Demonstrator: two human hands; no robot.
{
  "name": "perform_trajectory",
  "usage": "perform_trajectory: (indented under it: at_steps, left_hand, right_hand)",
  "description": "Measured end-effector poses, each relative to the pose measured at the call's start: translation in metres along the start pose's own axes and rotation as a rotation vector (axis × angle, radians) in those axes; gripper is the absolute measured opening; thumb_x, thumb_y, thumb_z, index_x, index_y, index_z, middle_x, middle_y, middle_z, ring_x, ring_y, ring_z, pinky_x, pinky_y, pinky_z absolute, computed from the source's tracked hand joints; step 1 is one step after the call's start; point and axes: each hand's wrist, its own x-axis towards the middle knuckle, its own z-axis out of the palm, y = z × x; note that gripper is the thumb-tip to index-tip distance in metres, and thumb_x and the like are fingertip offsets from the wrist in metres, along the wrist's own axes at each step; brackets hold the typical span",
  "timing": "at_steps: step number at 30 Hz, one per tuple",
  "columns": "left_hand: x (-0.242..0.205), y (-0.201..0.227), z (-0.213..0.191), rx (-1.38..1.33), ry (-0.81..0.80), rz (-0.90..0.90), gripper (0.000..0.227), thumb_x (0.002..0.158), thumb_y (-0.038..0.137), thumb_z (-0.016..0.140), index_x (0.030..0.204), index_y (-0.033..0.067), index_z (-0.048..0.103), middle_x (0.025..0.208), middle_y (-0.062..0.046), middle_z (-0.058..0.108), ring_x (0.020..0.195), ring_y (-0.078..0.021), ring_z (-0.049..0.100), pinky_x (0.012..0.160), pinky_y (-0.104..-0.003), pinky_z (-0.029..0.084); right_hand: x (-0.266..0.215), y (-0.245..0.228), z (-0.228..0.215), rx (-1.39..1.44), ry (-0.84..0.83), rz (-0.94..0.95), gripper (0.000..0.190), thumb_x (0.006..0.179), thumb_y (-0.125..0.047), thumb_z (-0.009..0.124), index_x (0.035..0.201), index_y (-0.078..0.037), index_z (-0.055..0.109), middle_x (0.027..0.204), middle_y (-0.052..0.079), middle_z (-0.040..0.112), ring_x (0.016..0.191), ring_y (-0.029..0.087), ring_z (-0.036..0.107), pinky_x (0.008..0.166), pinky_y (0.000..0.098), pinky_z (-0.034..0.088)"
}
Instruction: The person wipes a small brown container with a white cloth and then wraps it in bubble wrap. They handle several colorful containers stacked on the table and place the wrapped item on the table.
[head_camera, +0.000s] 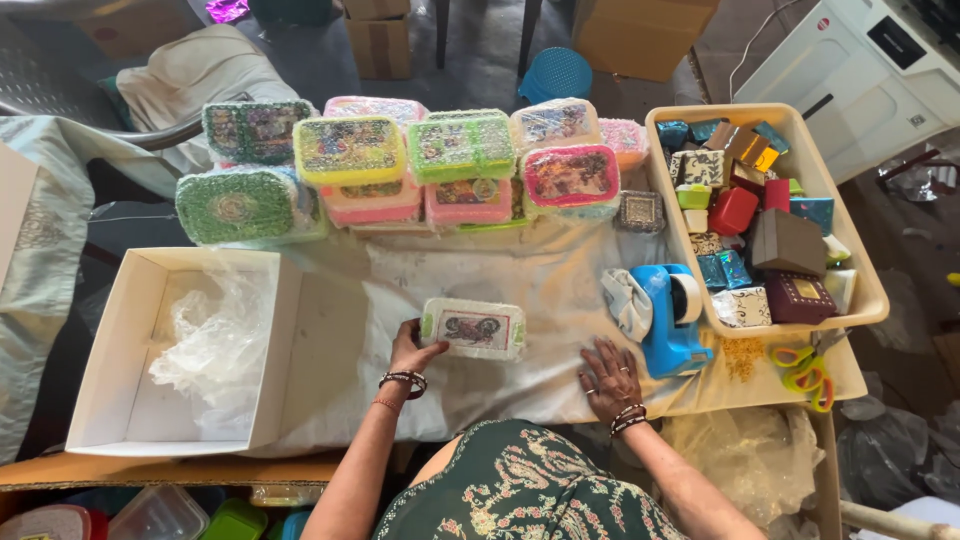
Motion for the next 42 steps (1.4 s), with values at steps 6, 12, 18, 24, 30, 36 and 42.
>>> perform_trajectory:
  at_steps: [6,12,18,24,30,36,42]
  left_hand:
    - [-0.003,-0.013,-0.005,0.001,-0.024,-0.013,0.085,0.064,0.015,0.094,0.134,-0.0044,0.051,0.12,-0.017,0.071,0.111,-0.0253,0.069,0.098,-0.036,0.055]
    - [-0.019,0.033,-0.009,-0.072,-0.082,-0.235,0.107,0.062,0.014,0.093,0.152,0.0079,0.036,0.135,-0.018,0.058,0.11,-0.029,0.068,0.084,-0.043,0.062]
    - [0.004,0.034,0.005,-0.353,-0.125,-0.283,0.101,0.067,0.011,0.09,0.153,0.0096,0.038,0.142,-0.012,0.052,0.11,-0.0322,0.071,0.081,-0.046,0.063]
    - [0.033,0.094,0.028,-0.501,-0.22,-0.22,0.096,0.069,0.008,0.089,0.151,0.0103,0.039,0.134,-0.013,0.06,0.109,-0.0275,0.069,0.08,-0.044,0.064]
    - [0.082,0.193,0.064,-0.499,-0.277,-0.083,0.091,0.071,0.008,0.088,0.148,0.0119,0.04,0.13,-0.01,0.062,0.106,-0.025,0.07,0.075,-0.04,0.063]
    - [0.139,0.288,0.1,-0.383,-0.178,0.092,0.09,0.07,0.009,0.09,0.145,0.014,0.041,0.125,-0.012,0.062,0.101,-0.0254,0.071,0.071,-0.04,0.063]
    - [0.203,0.341,0.144,-0.42,-0.003,0.137,0.094,0.072,0.009,0.091,0.148,0.0153,0.037,0.126,-0.015,0.054,0.096,-0.0274,0.069,0.067,-0.038,0.061]
  right_hand:
    - [0.001,0.0,-0.002,0.015,0.027,-0.019,0.047,0.088,-0.031,0.065,0.134,-0.021,0.059,0.153,0.011,0.048,0.144,0.031,0.041,0.119,0.0544,0.026]
    - [0.0,-0.002,-0.002,0.029,0.03,-0.008,0.047,0.087,-0.029,0.065,0.133,-0.019,0.06,0.151,0.011,0.049,0.143,0.031,0.042,0.119,0.0547,0.026]
    - [0.0,-0.002,-0.003,0.047,0.035,-0.005,0.045,0.088,-0.029,0.065,0.132,-0.019,0.061,0.149,0.012,0.051,0.142,0.031,0.043,0.119,0.0534,0.026]
    - [-0.001,-0.002,-0.003,0.049,0.042,-0.003,0.042,0.087,-0.03,0.066,0.127,-0.018,0.064,0.15,0.011,0.051,0.142,0.031,0.044,0.119,0.0539,0.026]
    - [0.001,-0.004,-0.006,0.054,0.035,0.004,0.042,0.087,-0.029,0.066,0.127,-0.017,0.064,0.15,0.01,0.051,0.143,0.03,0.043,0.119,0.0542,0.026]
    - [0.001,-0.003,-0.007,0.075,0.048,-0.001,0.046,0.086,-0.028,0.066,0.13,-0.017,0.063,0.148,0.012,0.051,0.141,0.031,0.043,0.118,0.0548,0.025]
    - [0.002,-0.002,-0.008,0.103,0.066,-0.003,0.043,0.086,-0.028,0.067,0.127,-0.016,0.064,0.148,0.012,0.052,0.14,0.031,0.045,0.118,0.0548,0.026]
